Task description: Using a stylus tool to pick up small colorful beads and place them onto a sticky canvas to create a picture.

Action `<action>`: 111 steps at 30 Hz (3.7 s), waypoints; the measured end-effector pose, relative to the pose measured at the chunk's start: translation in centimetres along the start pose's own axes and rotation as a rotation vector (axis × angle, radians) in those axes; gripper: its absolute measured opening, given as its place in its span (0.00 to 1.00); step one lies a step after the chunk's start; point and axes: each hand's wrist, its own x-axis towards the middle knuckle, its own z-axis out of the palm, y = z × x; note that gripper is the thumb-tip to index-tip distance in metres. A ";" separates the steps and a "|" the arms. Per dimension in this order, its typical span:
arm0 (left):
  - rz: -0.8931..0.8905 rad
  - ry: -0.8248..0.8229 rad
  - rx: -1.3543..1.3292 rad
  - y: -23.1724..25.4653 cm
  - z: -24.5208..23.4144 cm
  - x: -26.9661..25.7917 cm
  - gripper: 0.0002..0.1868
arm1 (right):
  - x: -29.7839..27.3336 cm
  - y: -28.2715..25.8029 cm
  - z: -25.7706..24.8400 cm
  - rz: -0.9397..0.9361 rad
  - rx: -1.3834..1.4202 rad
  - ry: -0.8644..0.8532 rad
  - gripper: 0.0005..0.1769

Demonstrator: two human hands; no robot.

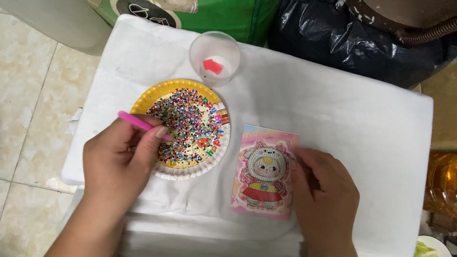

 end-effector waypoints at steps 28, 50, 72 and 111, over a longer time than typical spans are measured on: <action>0.001 -0.236 -0.767 0.8 3.6 -6.6 0.05 | -3.7 -3.1 0.9 -0.058 0.812 -0.368 0.02; 0.261 -0.024 -0.610 1.7 3.8 -8.2 0.08 | -3.8 -2.8 1.2 0.093 0.793 -0.367 0.03; 0.428 -0.037 -0.052 1.4 6.7 -6.9 0.08 | 0.4 1.3 -0.4 -0.004 0.122 -0.051 0.05; 0.312 -0.020 -0.300 2.1 6.0 -7.2 0.08 | 0.5 1.0 -0.4 -0.025 0.136 -0.009 0.04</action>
